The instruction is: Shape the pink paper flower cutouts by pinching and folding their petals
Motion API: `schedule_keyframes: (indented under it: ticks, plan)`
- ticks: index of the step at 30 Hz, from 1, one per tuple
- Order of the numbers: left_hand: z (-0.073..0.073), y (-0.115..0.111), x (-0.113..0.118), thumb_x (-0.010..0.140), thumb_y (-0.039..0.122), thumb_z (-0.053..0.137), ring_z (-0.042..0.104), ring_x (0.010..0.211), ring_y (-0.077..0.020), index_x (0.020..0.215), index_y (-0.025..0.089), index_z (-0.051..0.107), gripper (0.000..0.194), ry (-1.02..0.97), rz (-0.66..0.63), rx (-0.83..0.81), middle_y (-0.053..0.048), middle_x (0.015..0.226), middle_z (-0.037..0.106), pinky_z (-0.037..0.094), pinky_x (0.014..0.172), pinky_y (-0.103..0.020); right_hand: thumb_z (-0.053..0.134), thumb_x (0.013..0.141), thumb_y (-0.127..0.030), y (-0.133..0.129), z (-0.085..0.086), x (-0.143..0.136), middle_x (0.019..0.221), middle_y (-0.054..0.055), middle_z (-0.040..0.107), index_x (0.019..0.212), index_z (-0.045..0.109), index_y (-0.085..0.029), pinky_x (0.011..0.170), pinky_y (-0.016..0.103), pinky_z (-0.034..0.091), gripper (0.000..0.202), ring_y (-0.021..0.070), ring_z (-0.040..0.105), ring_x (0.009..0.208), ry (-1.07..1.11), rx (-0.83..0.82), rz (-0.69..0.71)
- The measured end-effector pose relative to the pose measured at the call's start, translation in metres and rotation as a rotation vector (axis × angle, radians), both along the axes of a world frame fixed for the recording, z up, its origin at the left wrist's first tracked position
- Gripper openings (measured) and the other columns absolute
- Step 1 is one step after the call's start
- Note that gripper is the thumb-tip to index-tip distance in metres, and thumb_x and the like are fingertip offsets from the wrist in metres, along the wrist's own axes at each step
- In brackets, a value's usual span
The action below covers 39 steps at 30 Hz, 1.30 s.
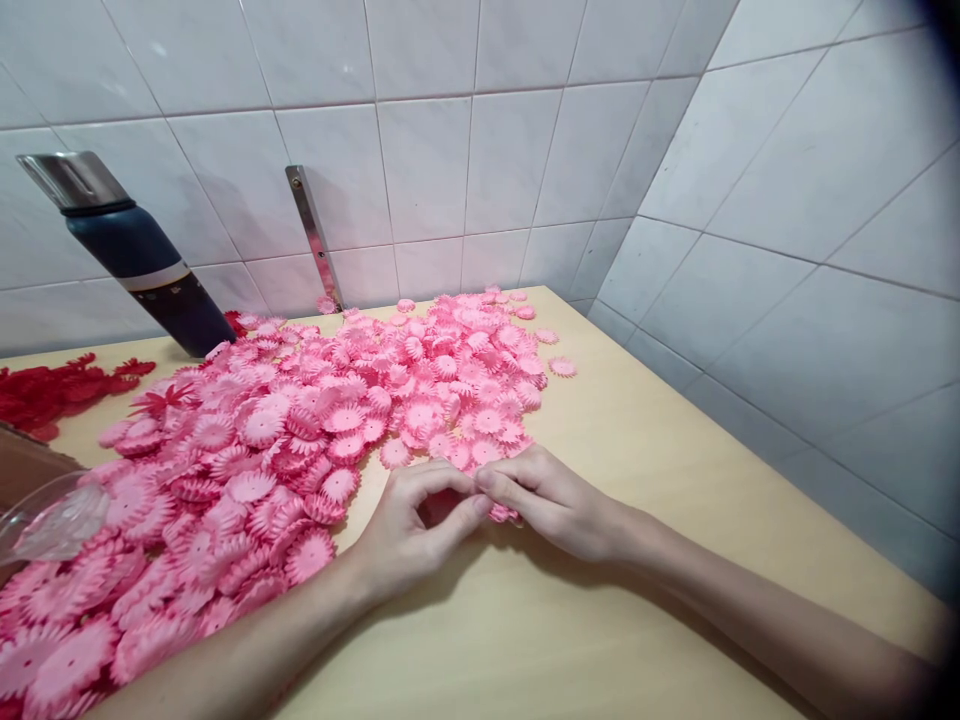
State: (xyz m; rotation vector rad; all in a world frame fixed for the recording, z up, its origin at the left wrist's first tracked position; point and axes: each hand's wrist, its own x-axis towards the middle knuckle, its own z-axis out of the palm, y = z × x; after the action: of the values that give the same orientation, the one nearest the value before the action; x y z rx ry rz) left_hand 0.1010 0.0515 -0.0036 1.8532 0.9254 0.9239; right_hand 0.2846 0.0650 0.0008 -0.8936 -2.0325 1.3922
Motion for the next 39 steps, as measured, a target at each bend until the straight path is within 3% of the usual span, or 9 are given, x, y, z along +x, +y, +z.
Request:
schedule_keyframes:
  ticks: [4, 8, 13, 17, 27, 33, 39]
  plan:
    - [0.002, -0.003, 0.000, 0.085, 0.017, 0.055, 0.059, 0.065, -0.0132, 0.079, 0.014, 0.069, 0.015, 0.048, 0.007, 0.107, -0.005, 0.073, 0.069, 0.046, 0.064, -0.025, 0.037, 0.098, -0.039, 0.001, 0.000, 0.002, 0.059, -0.003, 0.041, 0.063, 0.042, -0.017, 0.052, 0.023, 0.029, 0.041, 0.0087, 0.036, 0.054, -0.047, 0.062, 0.034]
    - [0.005, -0.003, 0.000, 0.084, 0.017, 0.057, 0.057, 0.062, -0.0131, 0.072, 0.013, 0.067, 0.016, 0.050, 0.128, 0.112, -0.005, 0.067, 0.065, 0.044, 0.059, -0.025, 0.050, 0.093, -0.038, 0.003, 0.000, 0.004, 0.059, -0.005, 0.036, 0.063, 0.040, -0.018, 0.048, 0.023, 0.025, 0.037, 0.0080, 0.032, 0.053, -0.039, 0.088, -0.035]
    - [0.006, -0.003, -0.001, 0.083, 0.015, 0.058, 0.059, 0.064, -0.0133, 0.071, 0.013, 0.065, 0.014, -0.059, 0.245, 0.147, -0.004, 0.068, 0.065, 0.046, 0.061, -0.025, 0.052, 0.091, -0.034, 0.002, 0.004, 0.001, 0.057, -0.005, 0.033, 0.061, 0.037, -0.018, 0.048, 0.023, 0.025, 0.037, 0.0076, 0.030, 0.052, 0.024, 0.111, -0.113]
    - [0.005, -0.009, 0.001, 0.085, 0.014, 0.056, 0.057, 0.063, -0.0132, 0.072, 0.014, 0.062, 0.014, -0.129, 0.278, 0.199, -0.003, 0.066, 0.062, 0.046, 0.061, -0.026, 0.052, 0.092, -0.033, -0.001, 0.004, -0.002, 0.056, -0.004, 0.038, 0.063, 0.043, -0.017, 0.048, 0.024, 0.027, 0.034, 0.0082, 0.034, 0.051, 0.106, 0.133, -0.112]
    - [0.003, -0.014, 0.008, 0.088, 0.013, 0.052, 0.052, 0.066, -0.0129, 0.074, 0.015, 0.055, 0.014, -0.231, 0.334, 0.289, -0.002, 0.069, 0.055, 0.043, 0.062, -0.027, 0.054, 0.092, -0.036, -0.006, -0.006, -0.010, 0.056, -0.004, 0.037, 0.060, 0.045, -0.016, 0.048, 0.025, 0.025, 0.039, 0.0083, 0.031, 0.052, 0.454, -0.103, -0.235]
    - [0.002, -0.018, 0.010, 0.092, 0.020, 0.048, 0.050, 0.066, -0.0130, 0.075, 0.017, 0.052, 0.017, -0.234, 0.347, 0.215, -0.002, 0.071, 0.052, 0.042, 0.060, -0.027, 0.052, 0.092, -0.031, -0.006, -0.008, -0.012, 0.055, -0.003, 0.041, 0.060, 0.048, -0.017, 0.049, 0.025, 0.030, 0.035, 0.0093, 0.035, 0.052, 0.475, 0.066, -0.284]
    - [0.004, -0.014, 0.004, 0.092, 0.028, 0.049, 0.053, 0.065, -0.0127, 0.073, 0.017, 0.053, 0.022, -0.184, 0.296, 0.009, -0.001, 0.070, 0.053, 0.043, 0.061, -0.027, 0.049, 0.091, -0.017, 0.002, -0.012, -0.006, 0.061, 0.000, 0.048, 0.067, 0.052, -0.017, 0.054, 0.026, 0.036, 0.024, 0.0112, 0.043, 0.055, 0.298, 0.455, -0.172]
